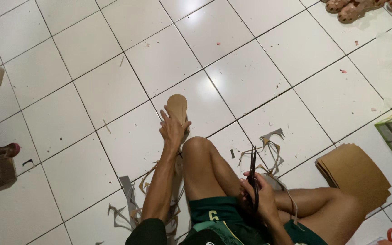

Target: The person sits on the workshop floor and cuts cardboard sheets into shoe insole patterns with scissors, trimming the edges of each cut piece. They work through a stack of cardboard, setting finished pieces aside with other completed insoles.

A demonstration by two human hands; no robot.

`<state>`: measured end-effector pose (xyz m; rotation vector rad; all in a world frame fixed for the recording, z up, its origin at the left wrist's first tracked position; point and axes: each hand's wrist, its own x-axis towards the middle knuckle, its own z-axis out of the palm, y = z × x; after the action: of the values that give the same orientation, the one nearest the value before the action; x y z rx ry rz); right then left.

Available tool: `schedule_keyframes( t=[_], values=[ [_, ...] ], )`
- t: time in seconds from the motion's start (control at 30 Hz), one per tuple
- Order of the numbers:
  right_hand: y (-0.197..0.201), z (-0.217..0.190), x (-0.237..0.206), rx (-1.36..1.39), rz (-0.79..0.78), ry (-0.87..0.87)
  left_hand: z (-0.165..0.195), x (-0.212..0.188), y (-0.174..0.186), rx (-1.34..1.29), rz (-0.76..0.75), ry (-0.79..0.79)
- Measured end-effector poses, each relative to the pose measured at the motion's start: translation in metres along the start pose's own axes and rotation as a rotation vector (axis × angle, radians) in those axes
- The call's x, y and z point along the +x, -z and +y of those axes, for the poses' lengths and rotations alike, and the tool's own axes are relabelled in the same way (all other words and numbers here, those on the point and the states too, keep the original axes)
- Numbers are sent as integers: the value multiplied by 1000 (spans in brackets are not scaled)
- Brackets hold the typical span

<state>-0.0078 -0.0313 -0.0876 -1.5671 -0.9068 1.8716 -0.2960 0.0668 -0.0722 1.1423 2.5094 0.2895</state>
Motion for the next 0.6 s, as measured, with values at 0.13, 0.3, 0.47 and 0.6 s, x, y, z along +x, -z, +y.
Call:
schedule_keyframes(
  t=[0.13, 0.3, 0.47, 0.6],
  values=[
    [8, 5, 1, -29, 11, 14, 12, -68, 47, -666, 686, -544],
    [13, 10, 0, -56, -26, 58, 14, -167, 78, -925, 1158, -1448],
    [24, 10, -10, -20, 34, 65, 68, -195, 38, -702, 801, -1809],
    [55, 16, -26, 58, 227, 114, 125, -185, -32, -435, 241, -1685]
  ],
)
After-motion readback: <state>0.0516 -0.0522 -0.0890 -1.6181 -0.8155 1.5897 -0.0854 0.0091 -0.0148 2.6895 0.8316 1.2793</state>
